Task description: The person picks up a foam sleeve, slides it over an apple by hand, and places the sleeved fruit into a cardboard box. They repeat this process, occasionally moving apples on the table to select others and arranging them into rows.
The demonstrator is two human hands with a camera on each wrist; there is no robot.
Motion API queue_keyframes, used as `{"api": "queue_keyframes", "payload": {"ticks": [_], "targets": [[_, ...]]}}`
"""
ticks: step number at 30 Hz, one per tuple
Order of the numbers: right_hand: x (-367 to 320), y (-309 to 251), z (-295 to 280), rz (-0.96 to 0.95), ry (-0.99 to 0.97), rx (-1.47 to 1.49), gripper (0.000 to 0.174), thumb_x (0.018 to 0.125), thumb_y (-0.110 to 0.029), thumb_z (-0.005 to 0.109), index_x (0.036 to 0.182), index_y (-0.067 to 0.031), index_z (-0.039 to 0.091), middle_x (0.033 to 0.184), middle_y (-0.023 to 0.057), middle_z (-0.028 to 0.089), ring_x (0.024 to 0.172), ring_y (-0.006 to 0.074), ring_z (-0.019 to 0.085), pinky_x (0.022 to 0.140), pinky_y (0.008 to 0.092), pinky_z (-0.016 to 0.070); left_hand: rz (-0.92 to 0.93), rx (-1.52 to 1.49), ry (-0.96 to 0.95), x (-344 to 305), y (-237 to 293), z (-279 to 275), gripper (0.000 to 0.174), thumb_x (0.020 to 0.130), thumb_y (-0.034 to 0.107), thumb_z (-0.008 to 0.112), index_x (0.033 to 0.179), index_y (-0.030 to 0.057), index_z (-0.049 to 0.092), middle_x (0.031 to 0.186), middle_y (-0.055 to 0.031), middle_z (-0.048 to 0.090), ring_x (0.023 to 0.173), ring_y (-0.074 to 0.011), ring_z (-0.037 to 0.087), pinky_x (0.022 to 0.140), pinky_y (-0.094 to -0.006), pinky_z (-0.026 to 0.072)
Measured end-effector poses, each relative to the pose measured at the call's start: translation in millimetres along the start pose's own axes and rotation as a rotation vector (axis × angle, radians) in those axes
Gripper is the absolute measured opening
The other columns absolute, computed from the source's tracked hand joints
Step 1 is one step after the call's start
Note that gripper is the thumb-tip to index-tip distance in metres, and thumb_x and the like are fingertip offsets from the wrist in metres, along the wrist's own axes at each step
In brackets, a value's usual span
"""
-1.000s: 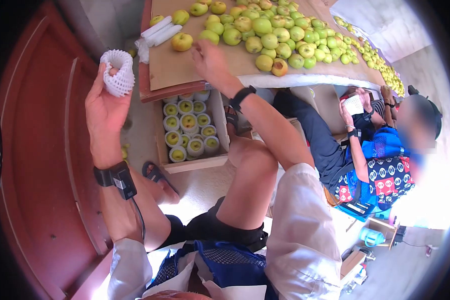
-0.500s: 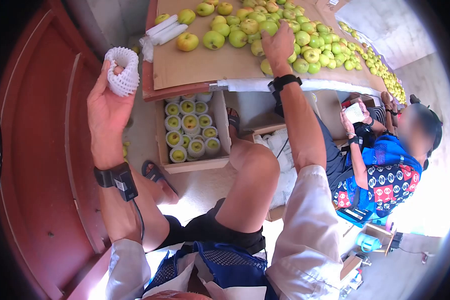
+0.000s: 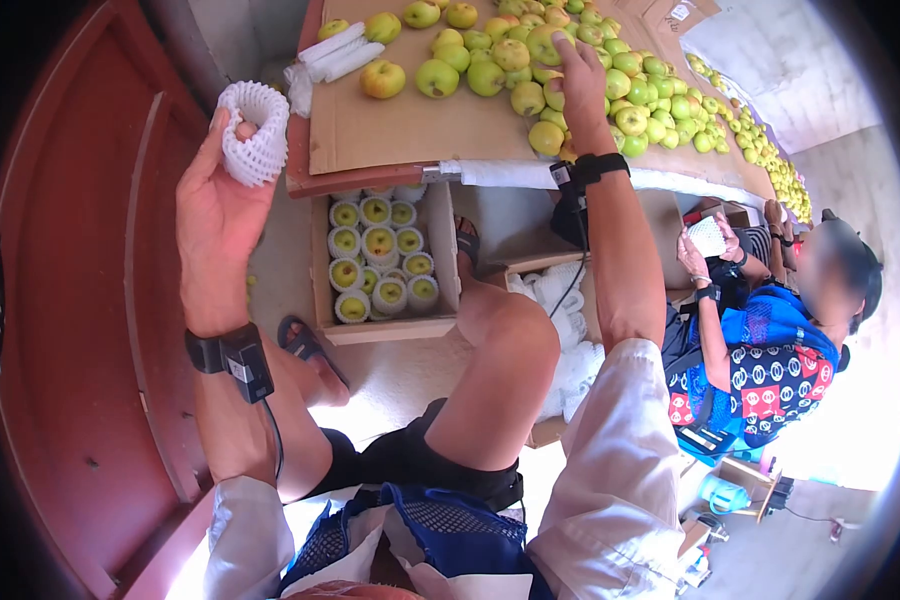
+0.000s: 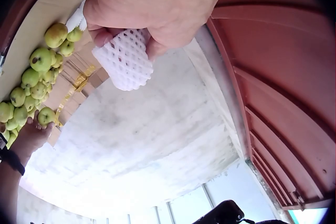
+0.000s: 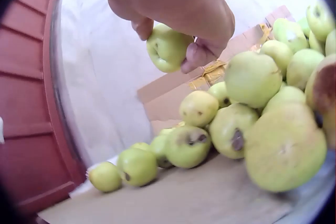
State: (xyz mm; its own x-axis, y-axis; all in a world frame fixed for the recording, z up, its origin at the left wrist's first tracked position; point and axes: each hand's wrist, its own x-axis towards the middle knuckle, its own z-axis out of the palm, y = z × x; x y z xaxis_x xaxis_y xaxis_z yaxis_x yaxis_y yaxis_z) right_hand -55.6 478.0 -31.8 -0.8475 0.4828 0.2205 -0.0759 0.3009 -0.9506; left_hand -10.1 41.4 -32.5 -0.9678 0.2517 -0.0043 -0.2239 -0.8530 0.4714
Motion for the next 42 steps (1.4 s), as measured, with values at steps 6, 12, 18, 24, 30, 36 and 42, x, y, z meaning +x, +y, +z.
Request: {"api": "queue_keyframes", "payload": {"ticks": [6,12,18,24,30,36,42], "targets": [[-16,-4,7,0.207,-0.275,0.606,0.036,0.101,-0.030,0.057,0.123,-0.0014,0.052,0.111,0.0120,0.068,0.099,0.0269,0.068,0.058,0.0285,0.0465,-0.032,-0.052,-0.021,0,1,-2,0.025,0.097,0.011,0.064,0.119,0.0000,0.061,0.095,-0.0057,0.068,0.095,-0.0183,0.065,0.092,-0.0382,0.0532],[-53,9,46,0.370,-0.446,0.411,0.041,0.099,-0.036,0.059,0.122,-0.0020,0.055,0.106,0.0078,0.068,0.084,0.0187,0.067,0.055,0.0259,0.0450,0.021,-0.036,0.071,1,-2,2,0.028,0.098,0.014,0.064,0.121,-0.0011,0.062,0.097,-0.0051,0.066,0.091,-0.0149,0.063,0.089,-0.0357,0.0514],[-103,-7,127,0.411,-0.393,-0.185,0.063,0.094,-0.048,0.063,0.135,-0.0009,0.054,0.104,0.0034,0.066,0.076,0.0117,0.061,0.057,0.0253,0.0463,-0.013,-0.028,0.003,4,-3,-4,0.026,0.096,0.010,0.065,0.119,-0.0013,0.062,0.093,-0.0060,0.066,0.090,-0.0160,0.063,0.091,-0.0366,0.0517],[-104,-20,168,0.243,-0.507,-0.517,0.059,0.095,-0.050,0.059,0.109,0.0065,0.068,0.083,0.0188,0.071,0.062,0.0287,0.070,0.069,0.0411,0.0565,-0.013,-0.067,0.040,6,-1,-5,0.026,0.098,0.010,0.060,0.123,0.0012,0.059,0.097,-0.0068,0.066,0.097,-0.0189,0.064,0.094,-0.0389,0.0514],[-103,-4,158,0.136,-0.370,-0.378,0.052,0.100,-0.043,0.054,0.100,0.0072,0.067,0.080,0.0197,0.071,0.064,0.0284,0.071,0.067,0.0408,0.0554,-0.018,-0.059,0.027,6,0,-3,0.028,0.098,0.010,0.060,0.124,0.0010,0.059,0.098,-0.0071,0.067,0.098,-0.0197,0.064,0.095,-0.0395,0.0514],[-108,13,136,0.119,-0.384,-0.223,0.048,0.099,-0.041,0.055,0.110,0.0047,0.065,0.094,0.0203,0.072,0.072,0.0280,0.072,0.071,0.0398,0.0557,-0.025,-0.067,-0.006,6,-2,-6,0.027,0.097,0.010,0.064,0.121,-0.0027,0.061,0.100,-0.0066,0.066,0.096,-0.0166,0.064,0.095,-0.0385,0.0527],[-56,27,45,-0.226,0.028,-0.701,0.042,0.090,-0.031,0.066,0.122,-0.0042,0.065,0.098,0.0147,0.072,0.093,0.0288,0.070,0.082,0.0382,0.0544,-0.008,-0.077,0.070,-1,-1,9,0.027,0.097,0.006,0.061,0.123,-0.0002,0.059,0.098,-0.0080,0.065,0.094,-0.0187,0.064,0.092,-0.0388,0.0524]]}}
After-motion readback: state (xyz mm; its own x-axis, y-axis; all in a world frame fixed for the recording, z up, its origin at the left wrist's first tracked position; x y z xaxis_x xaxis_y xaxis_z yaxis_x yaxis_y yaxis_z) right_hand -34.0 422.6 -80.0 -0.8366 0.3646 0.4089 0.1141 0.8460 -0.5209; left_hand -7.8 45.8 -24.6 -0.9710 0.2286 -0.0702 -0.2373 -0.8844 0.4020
